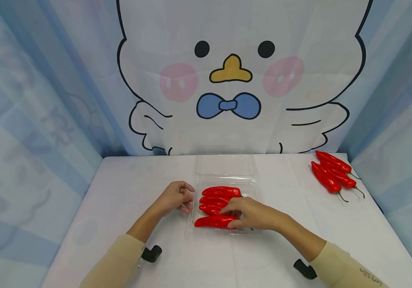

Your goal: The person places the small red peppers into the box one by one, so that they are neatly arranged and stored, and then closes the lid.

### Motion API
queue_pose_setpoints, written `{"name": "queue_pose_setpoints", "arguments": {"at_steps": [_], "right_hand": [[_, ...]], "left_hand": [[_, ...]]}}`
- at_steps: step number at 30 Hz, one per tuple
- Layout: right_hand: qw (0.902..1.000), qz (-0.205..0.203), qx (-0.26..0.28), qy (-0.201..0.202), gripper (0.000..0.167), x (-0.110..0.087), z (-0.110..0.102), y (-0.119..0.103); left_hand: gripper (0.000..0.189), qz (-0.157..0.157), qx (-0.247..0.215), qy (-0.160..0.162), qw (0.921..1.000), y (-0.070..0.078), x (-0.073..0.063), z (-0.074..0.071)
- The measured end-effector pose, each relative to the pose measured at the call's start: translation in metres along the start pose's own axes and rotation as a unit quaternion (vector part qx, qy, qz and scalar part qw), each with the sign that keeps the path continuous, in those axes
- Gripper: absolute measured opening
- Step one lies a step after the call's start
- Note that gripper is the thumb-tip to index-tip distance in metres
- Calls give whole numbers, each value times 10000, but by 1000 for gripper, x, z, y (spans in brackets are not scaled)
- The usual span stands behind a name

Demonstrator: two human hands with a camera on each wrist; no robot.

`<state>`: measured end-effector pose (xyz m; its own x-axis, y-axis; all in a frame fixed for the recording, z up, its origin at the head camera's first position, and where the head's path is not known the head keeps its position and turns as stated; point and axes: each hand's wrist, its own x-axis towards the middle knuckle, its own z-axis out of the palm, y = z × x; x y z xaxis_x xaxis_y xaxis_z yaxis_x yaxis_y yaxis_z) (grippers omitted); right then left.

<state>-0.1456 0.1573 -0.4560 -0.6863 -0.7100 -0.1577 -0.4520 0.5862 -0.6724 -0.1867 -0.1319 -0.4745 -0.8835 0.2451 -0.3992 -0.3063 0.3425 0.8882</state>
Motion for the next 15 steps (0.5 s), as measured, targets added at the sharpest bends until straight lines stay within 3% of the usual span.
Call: {"name": "queue_pose_setpoints", "arguments": {"at_steps": [15], "right_hand": [[9999,-37,142,17,41,-2,1,2]], "left_hand": [[25,72,17,-95,9999,-2,0,0]]}}
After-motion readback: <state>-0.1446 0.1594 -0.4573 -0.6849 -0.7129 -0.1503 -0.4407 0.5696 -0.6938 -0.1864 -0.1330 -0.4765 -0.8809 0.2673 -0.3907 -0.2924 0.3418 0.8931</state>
